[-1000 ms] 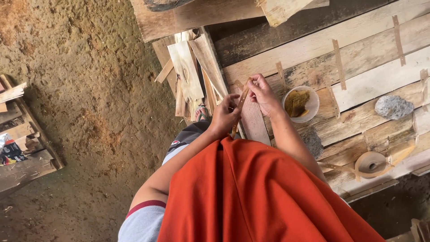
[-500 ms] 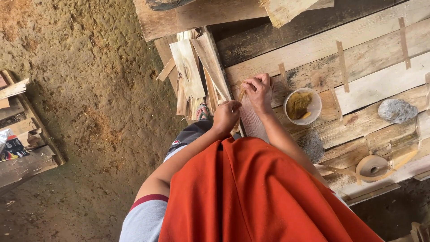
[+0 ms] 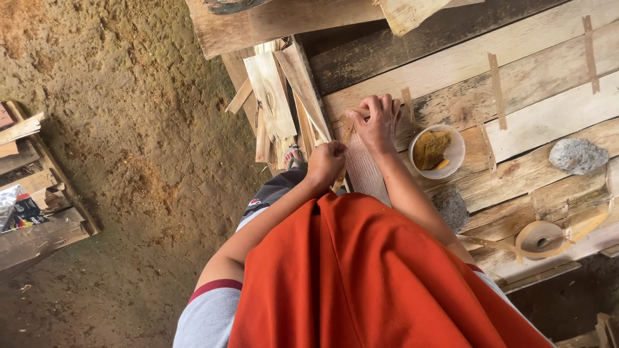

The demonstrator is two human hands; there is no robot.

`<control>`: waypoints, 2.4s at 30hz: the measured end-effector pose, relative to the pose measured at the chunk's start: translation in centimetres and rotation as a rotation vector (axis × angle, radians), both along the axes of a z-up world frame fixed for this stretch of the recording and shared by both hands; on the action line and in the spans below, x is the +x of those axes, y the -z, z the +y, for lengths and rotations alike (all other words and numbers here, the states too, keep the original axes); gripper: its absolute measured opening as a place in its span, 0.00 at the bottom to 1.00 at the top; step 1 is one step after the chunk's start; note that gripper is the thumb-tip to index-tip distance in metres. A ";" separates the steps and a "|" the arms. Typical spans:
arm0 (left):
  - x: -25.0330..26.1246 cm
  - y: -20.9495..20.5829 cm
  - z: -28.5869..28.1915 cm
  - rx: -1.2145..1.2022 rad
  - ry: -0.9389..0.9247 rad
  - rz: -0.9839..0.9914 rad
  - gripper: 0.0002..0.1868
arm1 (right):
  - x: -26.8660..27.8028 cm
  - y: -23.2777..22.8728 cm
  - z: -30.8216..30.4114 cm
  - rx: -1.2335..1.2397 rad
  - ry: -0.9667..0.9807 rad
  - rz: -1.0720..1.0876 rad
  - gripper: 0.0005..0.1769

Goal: The person applies a yellowish paste from a small container onto thin wooden strips and presses them onto a wooden board. They repeatedly dip a strip into the paste, place it on the board, and press it down with their hands. The person also handles a roll of thin material and uses a stone to press the strips.

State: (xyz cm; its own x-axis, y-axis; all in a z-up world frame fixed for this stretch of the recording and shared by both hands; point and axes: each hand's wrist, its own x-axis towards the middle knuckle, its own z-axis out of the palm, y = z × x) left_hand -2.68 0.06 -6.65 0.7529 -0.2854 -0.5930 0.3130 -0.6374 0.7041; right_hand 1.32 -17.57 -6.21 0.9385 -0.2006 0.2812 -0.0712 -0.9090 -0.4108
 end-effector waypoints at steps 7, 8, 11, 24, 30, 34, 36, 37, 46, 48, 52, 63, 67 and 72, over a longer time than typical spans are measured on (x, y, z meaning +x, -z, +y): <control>0.9 -7.0 1.1 -0.107 -0.081 0.104 0.15 | -1.4 -0.2 0.5 -0.100 -0.055 -0.021 0.26; 0.8 -6.3 1.1 -0.124 -0.085 0.100 0.15 | -1.7 -0.5 0.6 -0.103 -0.076 -0.020 0.27; 0.7 -4.7 1.0 -0.149 -0.084 0.091 0.15 | -2.4 -0.5 0.7 -0.112 -0.098 -0.015 0.29; 0.7 -7.0 0.3 -0.363 -0.586 0.488 0.26 | -3.1 -1.9 1.5 -0.076 -0.108 0.021 0.36; 0.6 -4.6 -0.1 -0.406 -0.679 0.642 0.21 | -3.1 -1.8 1.4 -0.083 -0.102 0.064 0.40; -1.1 -1.9 -0.8 -0.303 -0.551 0.555 0.17 | -3.0 -1.9 1.4 -0.071 -0.102 0.070 0.41; -0.9 -4.0 -0.4 -0.283 -0.437 0.494 0.13 | -3.0 -2.2 1.4 -0.069 -0.113 0.072 0.40; -1.2 -2.1 -0.4 -0.282 -0.435 0.496 0.13 | -3.1 -2.3 1.5 -0.069 -0.111 0.074 0.40; -1.4 -4.4 -1.8 0.092 0.230 0.076 0.19 | -2.9 -3.6 2.2 0.010 -0.095 0.123 0.43; -2.8 -5.5 -2.8 0.109 0.628 -0.071 0.14 | -2.7 -3.5 2.5 -0.029 -0.043 0.204 0.41; -4.9 -4.0 -4.3 0.118 0.671 -0.187 0.12 | -3.0 -3.9 2.3 -0.080 -0.067 0.166 0.42; -3.9 -4.8 0.2 0.045 0.653 -0.911 0.07 | 4.0 -2.3 1.3 -0.156 -0.080 -0.223 0.17; -2.5 -6.1 0.2 0.102 0.903 -0.394 0.17 | 8.0 -1.6 4.5 -0.207 -0.123 -0.109 0.34; -4.1 -3.0 0.8 -0.030 0.667 -0.646 0.14 | 8.8 0.8 4.9 -0.255 -0.211 0.111 0.32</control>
State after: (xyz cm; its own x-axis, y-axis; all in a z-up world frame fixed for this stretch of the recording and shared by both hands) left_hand -6.81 0.84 -3.69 0.6092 -0.7865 -0.1013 -0.5704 -0.5233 0.6331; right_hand 10.14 -12.63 -6.96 0.9795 0.0644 0.1910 0.0975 -0.9808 -0.1692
